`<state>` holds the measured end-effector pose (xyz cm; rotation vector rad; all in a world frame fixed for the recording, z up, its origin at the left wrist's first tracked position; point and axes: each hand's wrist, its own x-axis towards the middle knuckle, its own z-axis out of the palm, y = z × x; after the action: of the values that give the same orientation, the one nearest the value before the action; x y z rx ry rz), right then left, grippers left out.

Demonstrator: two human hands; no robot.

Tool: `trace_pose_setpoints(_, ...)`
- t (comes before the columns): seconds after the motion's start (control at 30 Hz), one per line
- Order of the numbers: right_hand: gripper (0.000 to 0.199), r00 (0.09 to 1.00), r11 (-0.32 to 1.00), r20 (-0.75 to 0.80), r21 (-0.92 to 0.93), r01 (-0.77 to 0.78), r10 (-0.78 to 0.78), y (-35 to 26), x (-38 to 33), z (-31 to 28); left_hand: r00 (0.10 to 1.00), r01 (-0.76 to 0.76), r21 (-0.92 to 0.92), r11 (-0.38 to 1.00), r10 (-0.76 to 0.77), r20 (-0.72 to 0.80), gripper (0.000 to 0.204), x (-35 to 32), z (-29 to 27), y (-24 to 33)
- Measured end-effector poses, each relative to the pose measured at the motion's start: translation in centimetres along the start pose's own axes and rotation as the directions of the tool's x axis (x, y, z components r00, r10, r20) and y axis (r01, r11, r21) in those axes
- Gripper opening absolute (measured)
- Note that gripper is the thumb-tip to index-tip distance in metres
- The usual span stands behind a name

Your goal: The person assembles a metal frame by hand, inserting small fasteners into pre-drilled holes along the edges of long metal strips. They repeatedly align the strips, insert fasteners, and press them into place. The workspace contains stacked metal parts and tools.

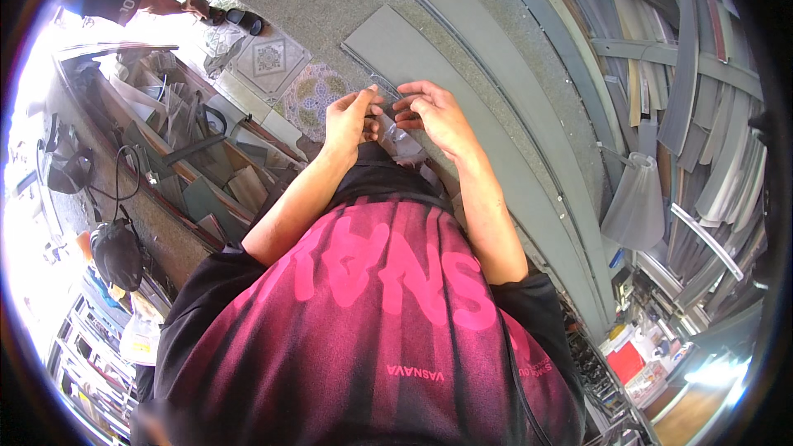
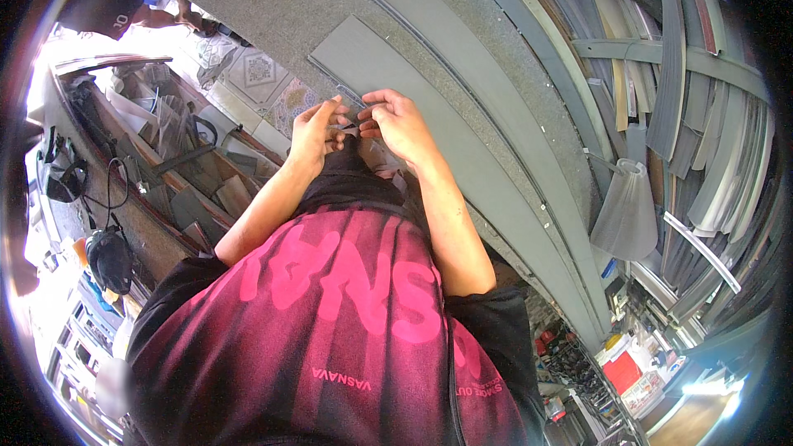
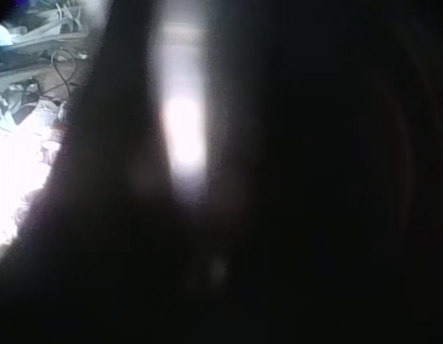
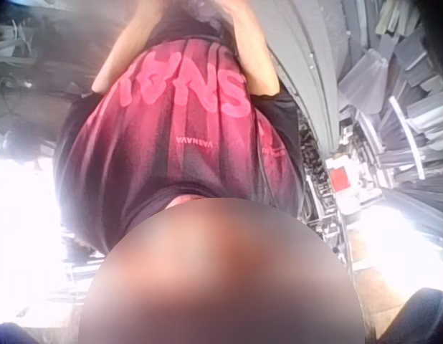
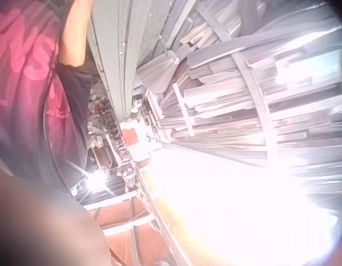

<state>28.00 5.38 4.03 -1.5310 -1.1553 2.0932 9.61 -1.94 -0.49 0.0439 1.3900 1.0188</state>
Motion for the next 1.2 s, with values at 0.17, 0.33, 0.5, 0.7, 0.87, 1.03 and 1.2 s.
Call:
trace_pose_setpoints(0.17, 0.036, 0.995, 0.974, -0.078, -0.221, 0.051, -0.069, 0.2, 0.3, 0.0, 0.915, -0.349, 0.419, 0.838, 0.401, -0.041, 0.027, 1.0, -0.2, -1.2)
trace_pose_setpoints(0.33, 0.030, 0.960, 0.801, -0.130, -0.584, 0.128, -0.248, 0.4, 0.3, 0.2, 0.568, -0.694, 0.689, 0.209, 0.747, 0.345, 0.029, 0.6, -0.1, -0.9)
trace_pose_setpoints(0.5, 0.029, 0.965, 0.849, -0.151, -0.518, 0.108, -0.215, -0.1, 0.7, 0.6, 0.476, -0.736, 0.677, 0.012, 0.720, 0.505, 0.034, 0.9, -0.2, 0.2)
trace_pose_setpoints(0.7, 0.027, 0.967, 0.881, -0.165, -0.463, 0.096, -0.192, 0.5, 0.8, -0.1, 0.378, -0.828, 0.556, -0.076, 0.657, 0.652, 0.029, 1.8, -0.8, 0.2)
trace_pose_setpoints(0.87, 0.026, 0.942, 0.819, -0.078, -0.522, 0.240, -0.326, 2.4, 1.8, -1.4, 0.319, -0.819, 0.534, -0.210, 0.607, 0.728, 0.015, 3.1, -1.4, -1.0)
trace_pose_setpoints(1.03, 0.024, 0.946, 0.883, -0.113, -0.406, 0.234, -0.303, 2.2, 1.5, -1.3, 0.375, -0.892, 0.442, 0.096, 0.704, 0.604, 0.016, 1.3, -1.3, -1.4)
trace_pose_setpoints(1.2, 0.023, 0.985, 0.927, -0.117, -0.368, 0.073, -0.125, 1.3, 0.4, -1.5, 0.464, -0.885, 0.340, 0.317, 0.661, 0.590, 0.011, -1.8, -0.9, -2.6)
